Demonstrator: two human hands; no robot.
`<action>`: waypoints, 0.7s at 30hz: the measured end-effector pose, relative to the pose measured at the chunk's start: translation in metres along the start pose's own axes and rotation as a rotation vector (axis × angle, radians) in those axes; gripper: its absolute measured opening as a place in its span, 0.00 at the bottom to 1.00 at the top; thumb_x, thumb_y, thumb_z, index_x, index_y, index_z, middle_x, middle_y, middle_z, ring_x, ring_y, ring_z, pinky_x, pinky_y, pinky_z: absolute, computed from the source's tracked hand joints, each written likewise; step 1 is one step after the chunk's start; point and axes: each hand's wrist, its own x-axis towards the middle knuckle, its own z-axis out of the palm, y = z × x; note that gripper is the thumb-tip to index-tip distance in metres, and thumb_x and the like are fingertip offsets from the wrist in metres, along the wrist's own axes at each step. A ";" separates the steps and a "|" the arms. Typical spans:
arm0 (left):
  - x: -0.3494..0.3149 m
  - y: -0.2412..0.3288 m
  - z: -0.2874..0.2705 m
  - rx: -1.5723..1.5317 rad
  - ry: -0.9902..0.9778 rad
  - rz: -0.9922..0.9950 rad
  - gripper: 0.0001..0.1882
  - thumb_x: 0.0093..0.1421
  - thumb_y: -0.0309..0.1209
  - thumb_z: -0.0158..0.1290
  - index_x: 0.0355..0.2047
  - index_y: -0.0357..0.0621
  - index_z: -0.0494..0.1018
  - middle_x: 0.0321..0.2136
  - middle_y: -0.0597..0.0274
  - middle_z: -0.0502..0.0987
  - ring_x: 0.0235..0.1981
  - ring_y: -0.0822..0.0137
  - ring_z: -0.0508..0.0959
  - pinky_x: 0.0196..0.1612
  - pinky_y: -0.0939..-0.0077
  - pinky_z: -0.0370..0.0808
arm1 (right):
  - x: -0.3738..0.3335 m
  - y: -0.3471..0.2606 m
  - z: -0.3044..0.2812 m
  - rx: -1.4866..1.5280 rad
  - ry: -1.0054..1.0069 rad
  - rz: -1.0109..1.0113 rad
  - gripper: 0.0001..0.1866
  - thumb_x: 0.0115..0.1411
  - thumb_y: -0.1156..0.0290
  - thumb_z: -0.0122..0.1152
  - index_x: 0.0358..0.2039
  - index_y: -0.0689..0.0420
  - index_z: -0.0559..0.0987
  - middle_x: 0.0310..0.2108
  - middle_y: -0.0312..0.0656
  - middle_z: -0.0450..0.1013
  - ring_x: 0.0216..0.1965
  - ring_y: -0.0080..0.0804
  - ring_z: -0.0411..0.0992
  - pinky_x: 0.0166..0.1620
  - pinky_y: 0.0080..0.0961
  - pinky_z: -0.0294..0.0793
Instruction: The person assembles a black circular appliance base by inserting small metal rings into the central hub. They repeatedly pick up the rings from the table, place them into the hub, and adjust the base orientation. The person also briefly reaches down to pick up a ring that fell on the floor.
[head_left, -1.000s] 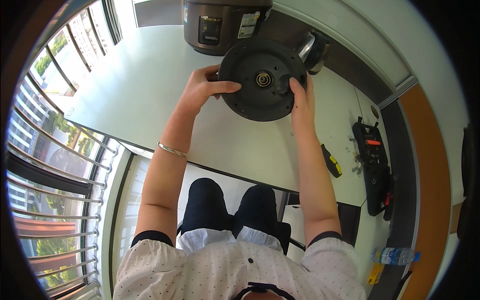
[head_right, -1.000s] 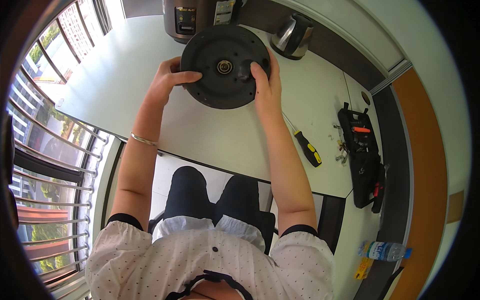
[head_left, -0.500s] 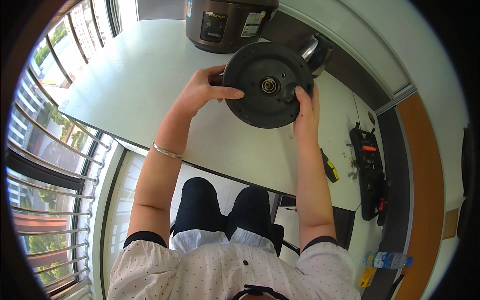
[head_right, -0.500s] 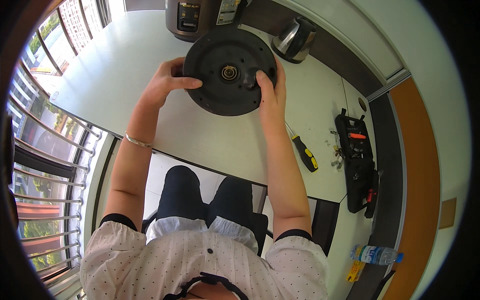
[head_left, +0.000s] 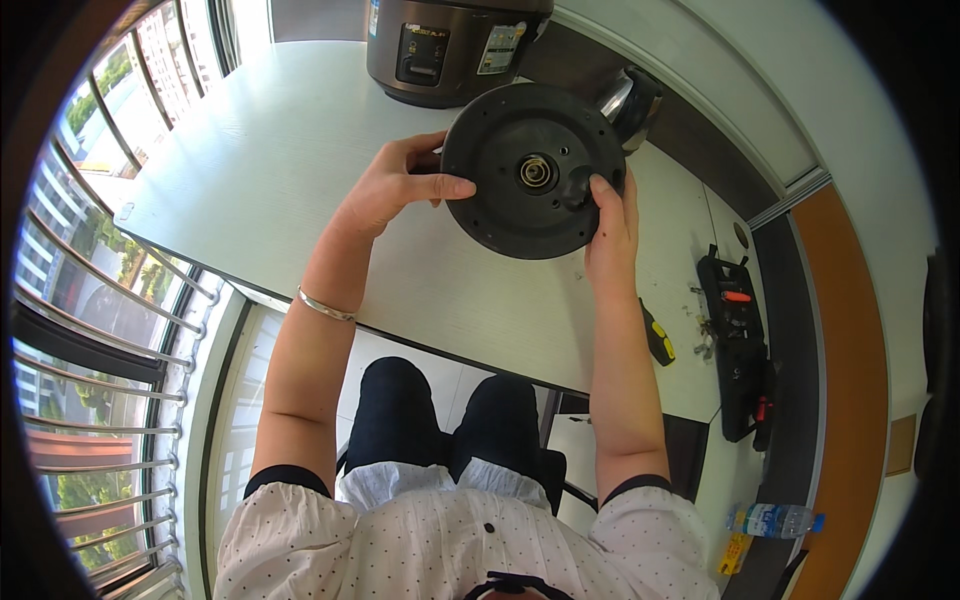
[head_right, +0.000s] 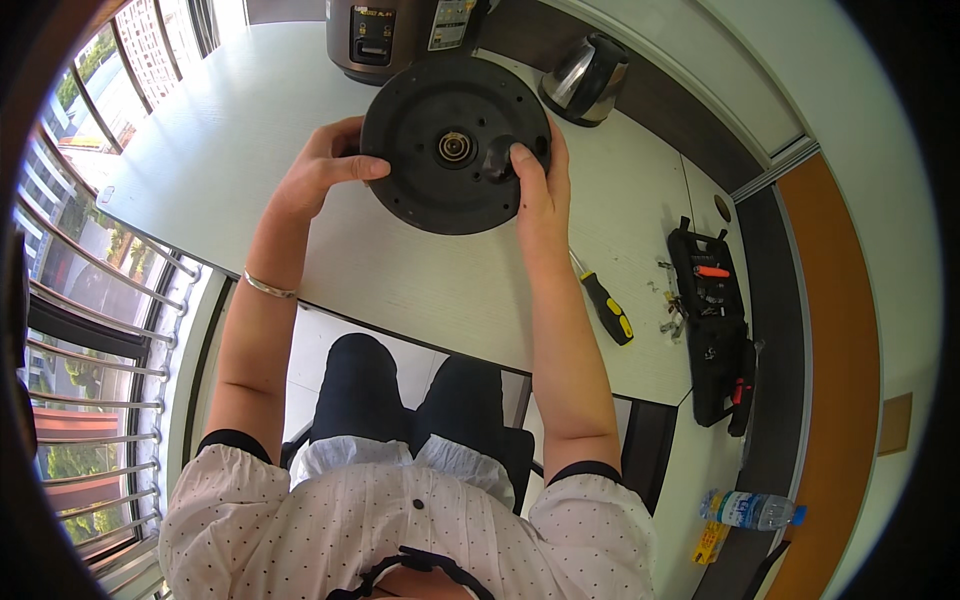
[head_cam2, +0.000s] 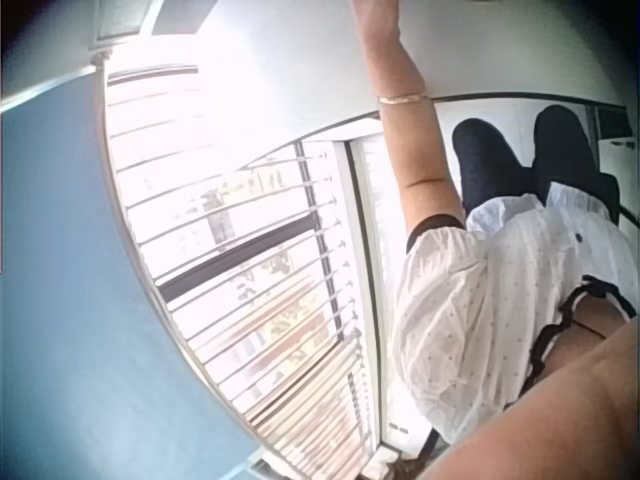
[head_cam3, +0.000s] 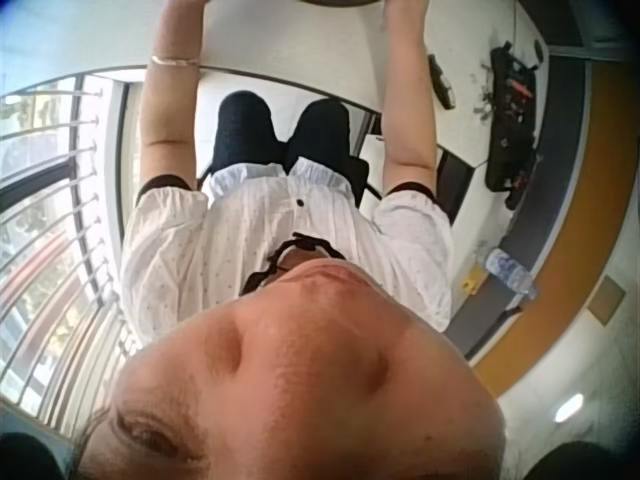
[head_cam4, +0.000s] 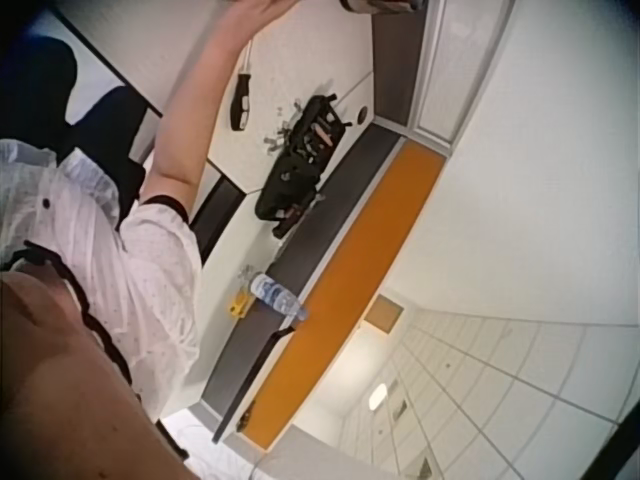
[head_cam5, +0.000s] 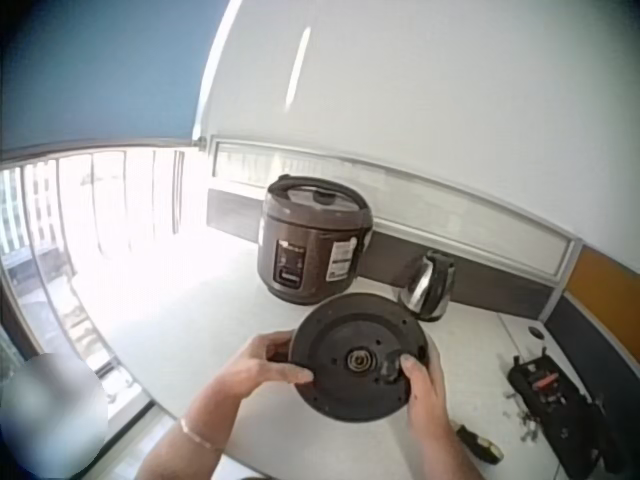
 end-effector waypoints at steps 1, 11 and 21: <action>0.000 0.000 0.000 -0.016 0.003 0.001 0.37 0.40 0.34 0.67 0.50 0.28 0.69 0.26 0.62 0.75 0.25 0.74 0.69 0.27 0.80 0.66 | 0.000 0.001 -0.001 0.008 0.003 -0.003 0.34 0.58 0.60 0.53 0.59 0.66 0.57 0.55 0.49 0.62 0.55 0.34 0.62 0.58 0.25 0.60; -0.002 -0.002 -0.001 -0.010 -0.017 0.037 0.36 0.43 0.34 0.67 0.50 0.27 0.68 0.26 0.63 0.74 0.24 0.74 0.68 0.27 0.81 0.66 | -0.003 -0.006 0.005 0.008 0.057 -0.059 0.31 0.59 0.61 0.57 0.58 0.64 0.61 0.54 0.47 0.63 0.55 0.33 0.62 0.58 0.25 0.60; -0.003 0.001 0.001 0.043 -0.036 0.030 0.36 0.43 0.38 0.66 0.49 0.29 0.69 0.28 0.64 0.73 0.27 0.74 0.68 0.29 0.80 0.66 | -0.005 -0.008 0.006 -0.104 0.119 -0.107 0.29 0.58 0.62 0.58 0.55 0.63 0.64 0.50 0.46 0.67 0.51 0.32 0.66 0.55 0.24 0.63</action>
